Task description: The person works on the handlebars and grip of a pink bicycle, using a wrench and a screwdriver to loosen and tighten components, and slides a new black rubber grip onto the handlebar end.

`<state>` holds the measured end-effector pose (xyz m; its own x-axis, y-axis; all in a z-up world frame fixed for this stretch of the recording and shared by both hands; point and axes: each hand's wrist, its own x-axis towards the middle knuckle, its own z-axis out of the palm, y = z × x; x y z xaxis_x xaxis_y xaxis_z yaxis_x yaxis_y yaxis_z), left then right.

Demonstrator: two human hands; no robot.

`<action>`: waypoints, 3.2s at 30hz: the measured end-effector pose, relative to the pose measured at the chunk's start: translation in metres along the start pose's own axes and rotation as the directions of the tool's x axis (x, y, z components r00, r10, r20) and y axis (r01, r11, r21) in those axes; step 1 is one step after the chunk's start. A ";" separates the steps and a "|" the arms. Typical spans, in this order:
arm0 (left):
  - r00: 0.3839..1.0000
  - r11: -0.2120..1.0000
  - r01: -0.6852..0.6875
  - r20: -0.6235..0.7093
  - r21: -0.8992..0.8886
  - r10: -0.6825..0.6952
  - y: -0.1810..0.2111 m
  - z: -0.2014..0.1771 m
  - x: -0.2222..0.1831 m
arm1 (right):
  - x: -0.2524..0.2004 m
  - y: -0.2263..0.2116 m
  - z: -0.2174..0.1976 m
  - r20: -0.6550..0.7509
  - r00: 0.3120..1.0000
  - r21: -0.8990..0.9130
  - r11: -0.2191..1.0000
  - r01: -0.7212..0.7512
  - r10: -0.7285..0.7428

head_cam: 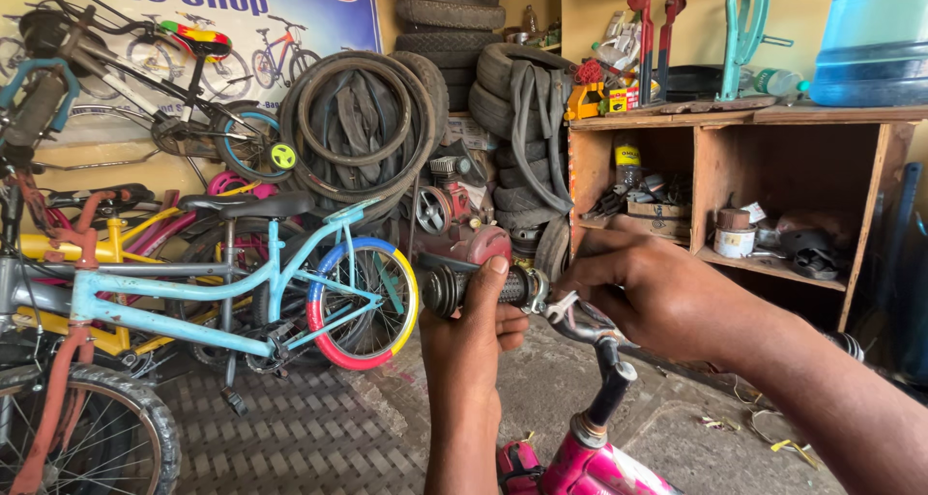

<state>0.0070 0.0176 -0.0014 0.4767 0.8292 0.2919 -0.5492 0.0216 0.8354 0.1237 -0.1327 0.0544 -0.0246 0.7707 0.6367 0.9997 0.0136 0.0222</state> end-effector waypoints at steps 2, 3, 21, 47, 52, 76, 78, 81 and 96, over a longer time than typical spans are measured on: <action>1.000 1.000 -0.004 0.004 -0.007 0.004 0.000 0.002 -0.001 | 0.002 -0.005 -0.003 -0.042 0.999 -0.046 0.999 0.022 -0.024; 1.000 1.000 -0.008 0.002 -0.009 0.008 0.000 0.001 -0.001 | 0.004 -0.008 -0.003 -0.063 0.997 -0.067 0.997 0.036 -0.040; 0.999 0.999 -0.033 0.020 -0.037 0.034 -0.006 -0.002 0.001 | -0.051 -0.012 0.094 -0.357 0.752 0.420 0.814 -0.401 0.555; 0.986 0.996 -0.090 0.141 0.008 0.089 -0.009 -0.012 0.010 | 0.021 -0.065 0.003 -0.262 0.964 0.067 0.996 0.055 -0.036; 0.988 0.996 -0.084 0.131 -0.025 0.087 -0.011 -0.011 0.009 | 0.019 -0.049 0.003 -0.180 0.945 0.253 0.941 -0.223 0.273; 0.991 0.996 -0.090 0.103 -0.017 0.091 -0.012 -0.011 0.006 | -0.082 -0.018 0.153 -0.289 0.630 0.806 0.538 -0.246 0.721; 0.989 0.995 -0.092 0.110 -0.024 0.094 -0.014 -0.011 0.007 | -0.086 -0.033 0.162 -0.296 0.575 0.672 0.594 -0.442 0.763; 0.989 0.994 -0.097 0.104 -0.046 0.102 -0.019 -0.013 0.011 | -0.087 -0.049 0.150 -0.180 0.770 0.515 0.726 -0.456 0.612; 0.990 0.997 -0.081 0.112 0.004 0.080 -0.016 -0.012 0.007 | -0.012 -0.049 0.072 -0.561 0.700 0.421 0.880 -0.219 0.442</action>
<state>0.0106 0.0300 -0.0183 0.5056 0.7602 0.4080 -0.5832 -0.0473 0.8110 0.0753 -0.0963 -0.0097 0.4200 0.1883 0.8878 0.8889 0.1116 -0.4442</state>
